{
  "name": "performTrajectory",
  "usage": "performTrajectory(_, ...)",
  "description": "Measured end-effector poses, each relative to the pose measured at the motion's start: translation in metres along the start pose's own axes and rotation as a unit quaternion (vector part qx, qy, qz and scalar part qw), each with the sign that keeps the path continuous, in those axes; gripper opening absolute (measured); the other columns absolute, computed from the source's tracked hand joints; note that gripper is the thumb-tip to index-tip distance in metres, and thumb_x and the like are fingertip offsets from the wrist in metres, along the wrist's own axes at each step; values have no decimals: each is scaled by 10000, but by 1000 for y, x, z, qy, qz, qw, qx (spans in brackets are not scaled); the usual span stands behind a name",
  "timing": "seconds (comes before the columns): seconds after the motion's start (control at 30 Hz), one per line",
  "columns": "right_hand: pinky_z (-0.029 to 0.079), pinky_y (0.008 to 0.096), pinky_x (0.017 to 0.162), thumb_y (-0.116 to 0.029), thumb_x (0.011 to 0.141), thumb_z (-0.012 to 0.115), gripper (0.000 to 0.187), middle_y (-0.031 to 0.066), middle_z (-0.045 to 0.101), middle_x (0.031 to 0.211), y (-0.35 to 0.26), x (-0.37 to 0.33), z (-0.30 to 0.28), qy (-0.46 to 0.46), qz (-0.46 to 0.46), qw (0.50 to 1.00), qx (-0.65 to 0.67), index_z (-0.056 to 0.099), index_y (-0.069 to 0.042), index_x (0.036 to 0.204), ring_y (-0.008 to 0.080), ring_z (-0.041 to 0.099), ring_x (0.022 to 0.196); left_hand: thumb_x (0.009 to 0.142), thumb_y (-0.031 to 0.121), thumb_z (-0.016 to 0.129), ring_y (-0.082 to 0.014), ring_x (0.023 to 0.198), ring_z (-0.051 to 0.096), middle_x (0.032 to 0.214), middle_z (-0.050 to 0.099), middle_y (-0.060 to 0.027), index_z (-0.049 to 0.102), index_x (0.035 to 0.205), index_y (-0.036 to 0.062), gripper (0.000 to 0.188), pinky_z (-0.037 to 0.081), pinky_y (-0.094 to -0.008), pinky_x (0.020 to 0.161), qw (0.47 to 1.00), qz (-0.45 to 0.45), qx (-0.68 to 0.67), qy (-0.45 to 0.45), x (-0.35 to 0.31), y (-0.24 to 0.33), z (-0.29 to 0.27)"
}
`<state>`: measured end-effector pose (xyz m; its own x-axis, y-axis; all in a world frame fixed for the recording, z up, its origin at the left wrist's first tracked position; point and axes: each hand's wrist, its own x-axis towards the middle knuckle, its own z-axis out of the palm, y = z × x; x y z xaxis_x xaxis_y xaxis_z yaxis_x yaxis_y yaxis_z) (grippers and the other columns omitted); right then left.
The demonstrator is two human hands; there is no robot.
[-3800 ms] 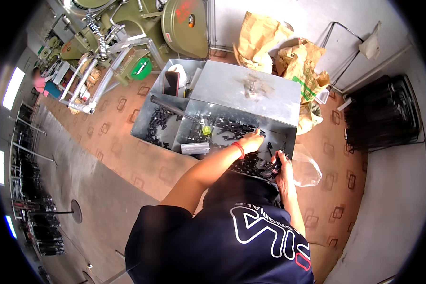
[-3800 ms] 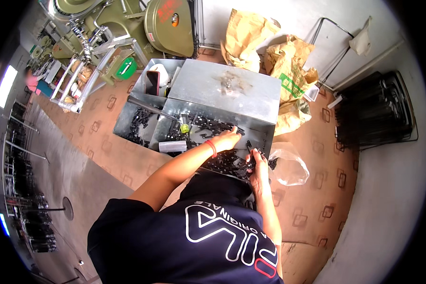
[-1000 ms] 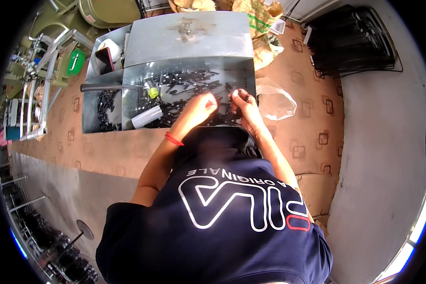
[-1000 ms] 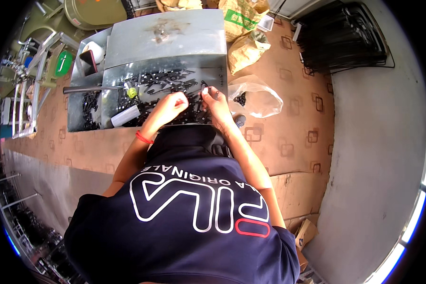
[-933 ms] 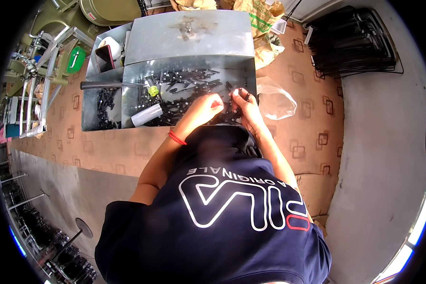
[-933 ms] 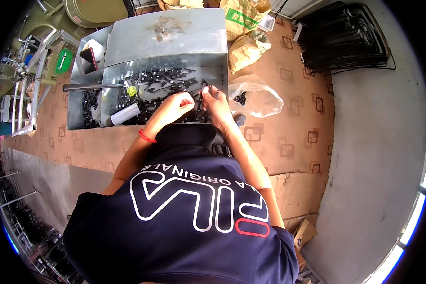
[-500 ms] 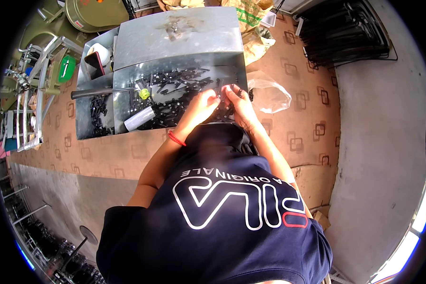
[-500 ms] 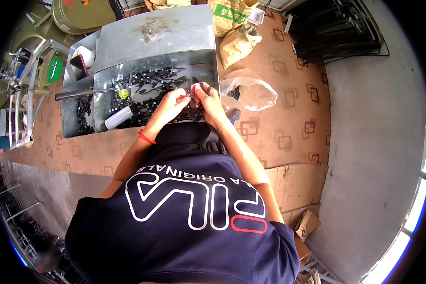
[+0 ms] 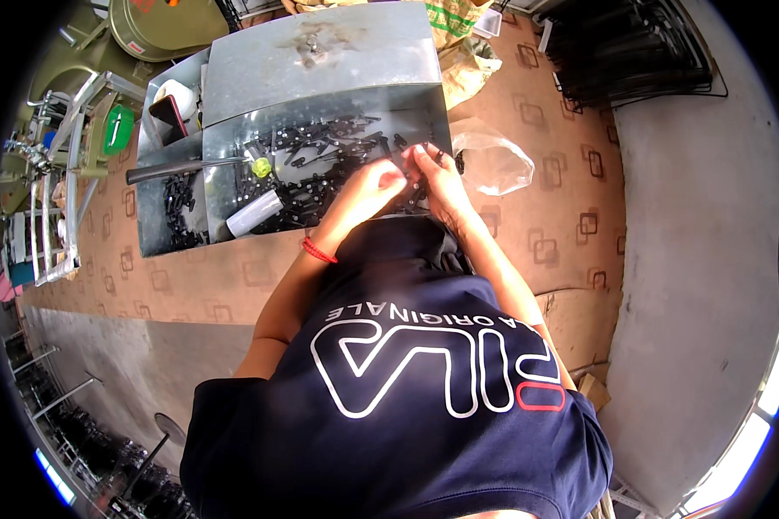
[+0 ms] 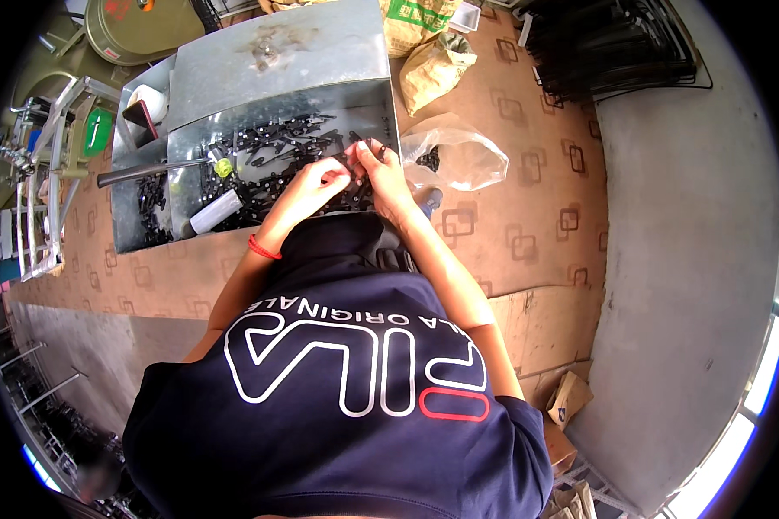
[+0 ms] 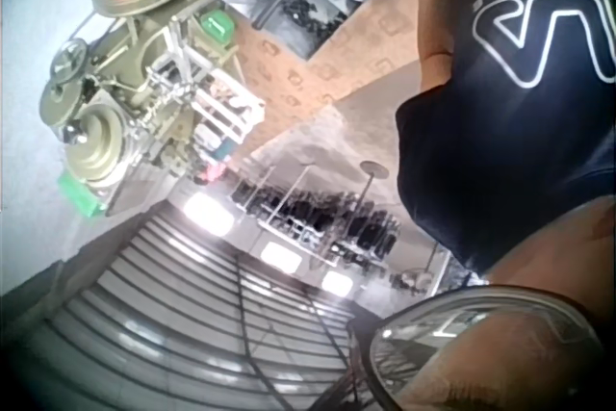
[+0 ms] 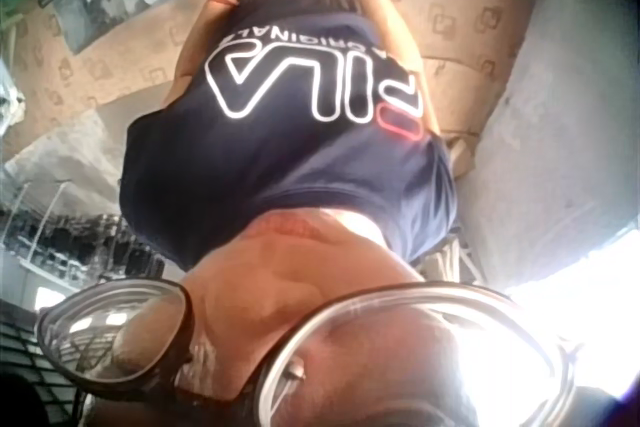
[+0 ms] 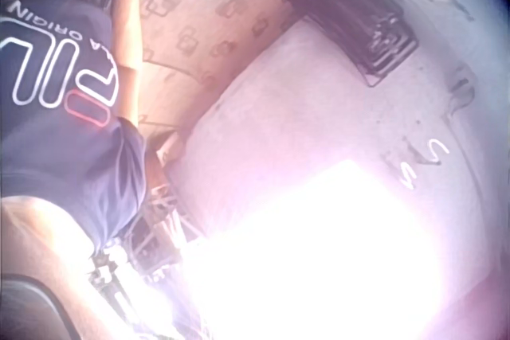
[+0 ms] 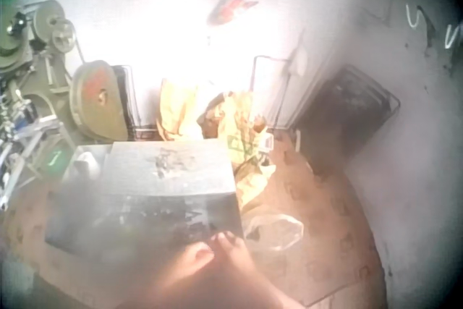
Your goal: The person handles a roll of tape and walks through a warehouse area filled with stacked metal frames. They pick up a wrapped bundle of frames and place it on a stack. Later, they stand at a metal bin and repeatedly pick up small black plastic clips, placing them into a clear plastic bag.
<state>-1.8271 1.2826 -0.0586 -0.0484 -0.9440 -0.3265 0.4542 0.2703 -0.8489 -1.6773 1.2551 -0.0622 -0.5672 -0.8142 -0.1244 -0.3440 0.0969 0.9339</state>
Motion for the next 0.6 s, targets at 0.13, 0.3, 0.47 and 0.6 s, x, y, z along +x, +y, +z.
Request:
performTrajectory(0.13, 361, 199, 535, -192, 875, 499, 177, -5, 511, 694, -1, 0, -1, 9, 13, 1000, 12, 565, -33, 835, 59, 422, 594, 803, 135, 596, -75, 653, 516, 711, 559, -16, 543, 807, -23, 167, 438, -238, 602, 995, -34, -53, -82, -1, 5, 8)
performTrajectory(0.3, 359, 189, 484, -229, 872, 517, 179, -9, 504, 703, 1, 1, 0, 21, 3, 999, 28, 551, -56, 841, 55, 427, 558, 824, 120, 566, -79, 648, 531, 706, 556, -18, 505, 791, -2, 140, 445, -228, 574, 997, -14, -64, -47, 1, 6, 9)
performTrajectory(0.47, 366, 205, 497, -273, 877, 511, 226, -5, 507, 703, -1, 2, -2, 29, 5, 999, 14, 535, -54, 830, 55, 408, 542, 864, 126, 503, -113, 626, 571, 726, 596, -74, 469, 842, 19, 114, 468, -227, 557, 984, -64, -164, -25, -2, 4, 2)
performTrajectory(0.6, 365, 212, 496, -306, 889, 481, 269, 7, 514, 706, 8, 6, -10, 12, -8, 1000, 20, 537, -48, 840, 62, 402, 533, 871, 121, 487, -134, 633, 597, 734, 604, -90, 449, 875, 25, 104, 476, -225, 552, 968, -123, -220, 12, -4, 8, -5)
